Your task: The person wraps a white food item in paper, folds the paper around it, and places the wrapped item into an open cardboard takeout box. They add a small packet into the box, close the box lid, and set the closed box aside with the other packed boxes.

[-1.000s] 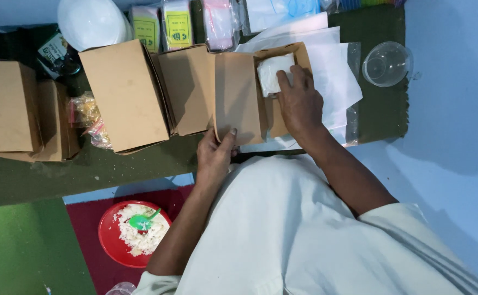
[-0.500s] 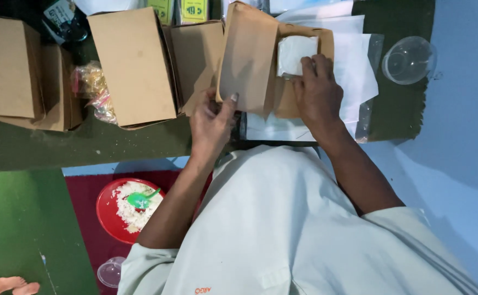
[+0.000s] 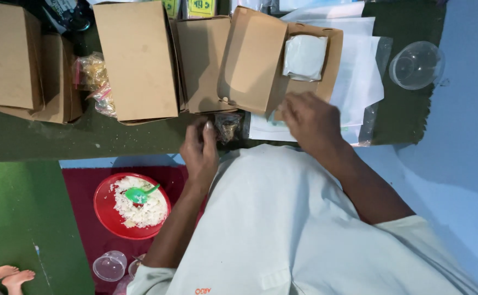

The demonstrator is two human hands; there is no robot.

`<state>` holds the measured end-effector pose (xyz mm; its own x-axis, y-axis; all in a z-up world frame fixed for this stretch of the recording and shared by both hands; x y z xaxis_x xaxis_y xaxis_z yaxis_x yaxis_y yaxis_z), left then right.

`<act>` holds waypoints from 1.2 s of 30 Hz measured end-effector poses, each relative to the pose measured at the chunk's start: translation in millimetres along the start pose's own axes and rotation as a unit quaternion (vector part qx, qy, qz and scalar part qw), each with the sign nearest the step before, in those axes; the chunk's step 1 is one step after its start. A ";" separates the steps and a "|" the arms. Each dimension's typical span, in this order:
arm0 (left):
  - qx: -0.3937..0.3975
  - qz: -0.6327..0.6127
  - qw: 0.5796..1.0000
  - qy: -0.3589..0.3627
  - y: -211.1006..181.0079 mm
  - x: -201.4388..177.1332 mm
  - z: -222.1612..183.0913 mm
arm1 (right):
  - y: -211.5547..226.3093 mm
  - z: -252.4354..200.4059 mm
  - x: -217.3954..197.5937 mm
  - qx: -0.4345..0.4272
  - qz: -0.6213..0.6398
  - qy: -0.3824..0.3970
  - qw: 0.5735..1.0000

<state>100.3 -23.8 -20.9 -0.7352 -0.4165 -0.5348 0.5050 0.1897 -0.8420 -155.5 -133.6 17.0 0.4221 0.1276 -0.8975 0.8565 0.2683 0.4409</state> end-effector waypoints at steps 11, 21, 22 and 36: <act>0.004 0.116 0.993 0.000 44.6 -2.6 -10.5 | 54.2 -4.9 81.7 -0.034 0.062 0.215 0.974; -0.012 0.134 0.985 0.112 56.9 19.0 3.3 | 80.4 7.1 98.9 -0.144 -0.103 0.114 0.978; -0.013 0.134 0.985 0.112 57.3 18.8 5.0 | 72.0 4.5 114.4 -0.144 -0.104 0.114 0.978; -0.012 0.119 0.964 0.237 35.5 20.2 17.1 | 73.0 -18.5 108.3 -0.192 -0.034 0.116 0.974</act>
<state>111.1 -40.7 -60.4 -0.7262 0.0938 -0.6810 0.6791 0.2523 -0.6894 -52.8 -82.5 -48.1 0.2506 0.2976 -0.9212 0.6875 0.6152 0.3858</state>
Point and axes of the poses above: each hand's wrist, its own z-axis towards the middle knuckle, its own x-axis out of the palm, y = z × x, the point moved 9 cm from there along z, towards the middle knuckle, and after that the axes turned 11 degrees about x, right-handed, at the moved point
